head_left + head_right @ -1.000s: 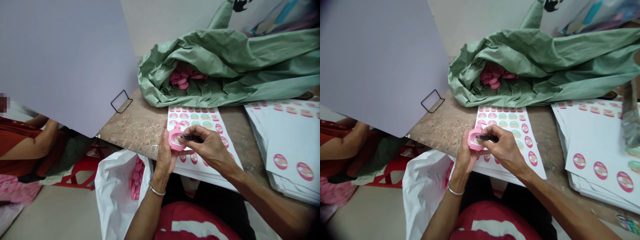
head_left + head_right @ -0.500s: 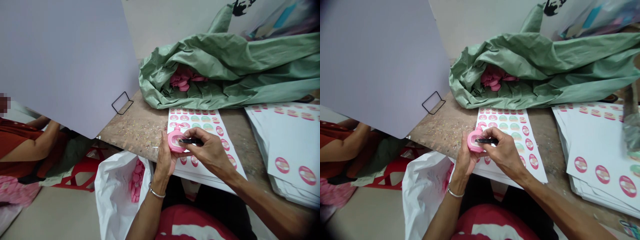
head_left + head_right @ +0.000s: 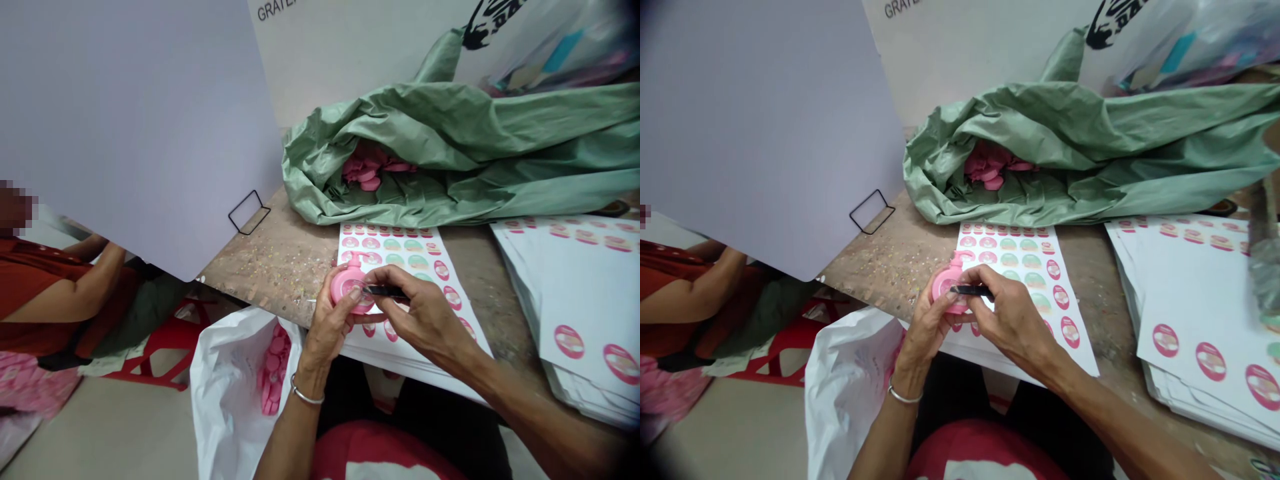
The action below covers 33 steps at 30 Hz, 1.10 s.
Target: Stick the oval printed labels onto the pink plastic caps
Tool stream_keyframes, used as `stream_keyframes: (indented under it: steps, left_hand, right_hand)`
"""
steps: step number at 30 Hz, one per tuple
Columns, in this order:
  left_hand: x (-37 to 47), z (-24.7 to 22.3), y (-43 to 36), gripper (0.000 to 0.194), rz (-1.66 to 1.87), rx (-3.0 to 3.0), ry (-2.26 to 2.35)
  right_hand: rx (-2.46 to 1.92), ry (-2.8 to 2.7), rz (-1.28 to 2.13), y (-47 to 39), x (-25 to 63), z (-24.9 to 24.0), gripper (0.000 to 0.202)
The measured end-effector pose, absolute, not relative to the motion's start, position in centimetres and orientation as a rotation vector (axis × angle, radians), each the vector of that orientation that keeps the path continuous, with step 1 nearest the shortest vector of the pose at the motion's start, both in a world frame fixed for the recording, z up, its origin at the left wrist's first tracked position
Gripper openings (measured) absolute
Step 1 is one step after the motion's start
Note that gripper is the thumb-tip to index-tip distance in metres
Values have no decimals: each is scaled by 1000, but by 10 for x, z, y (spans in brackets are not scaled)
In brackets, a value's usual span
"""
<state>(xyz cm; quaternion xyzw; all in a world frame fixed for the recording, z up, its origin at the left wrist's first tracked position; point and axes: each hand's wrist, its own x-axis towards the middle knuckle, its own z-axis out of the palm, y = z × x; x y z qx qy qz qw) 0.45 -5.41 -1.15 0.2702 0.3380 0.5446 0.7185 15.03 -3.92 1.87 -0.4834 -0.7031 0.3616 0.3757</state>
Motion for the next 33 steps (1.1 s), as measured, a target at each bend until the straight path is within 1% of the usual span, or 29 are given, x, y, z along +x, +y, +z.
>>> stream_keyframes:
  steps: [2, 5, 11, 13, 15, 17, 24, 29, 33]
  left_hand:
    - [4, -11, -54, 53, 1197, 592, 737]
    - [4, -12, -54, 56, 1174, 564, 731]
    - [2, -13, -55, 58, 1146, 533, 696]
    - [2, -11, -55, 56, 1133, 526, 661]
    - [1, -11, -55, 49, 1124, 471, 621]
    - [2, -10, -53, 45, 1117, 393, 609]
    - [8, -13, -50, 47, 1127, 343, 664]
    - [9, -16, -51, 41, 1161, 356, 630]
    - [9, -16, -52, 47, 1162, 384, 654]
  right_hand:
    - [-1233, -1819, 922, -39, 152, 21, 14]
    - [-1243, -1811, 931, -39, 153, 25, 11]
    - [-1247, -1802, 975, -36, 154, 33, 12]
    - [-1249, -1775, 992, -34, 154, 35, 10]
    - [-1260, -1735, 1016, -32, 154, 36, 9]
    - [-1274, -1690, 1055, -31, 153, 36, 11]
    - [-1284, -1396, 1193, -32, 143, 39, 25]
    - [-1300, -1257, 1307, -31, 141, 34, 34]
    - [-1280, -1197, 1372, -30, 143, 30, 37]
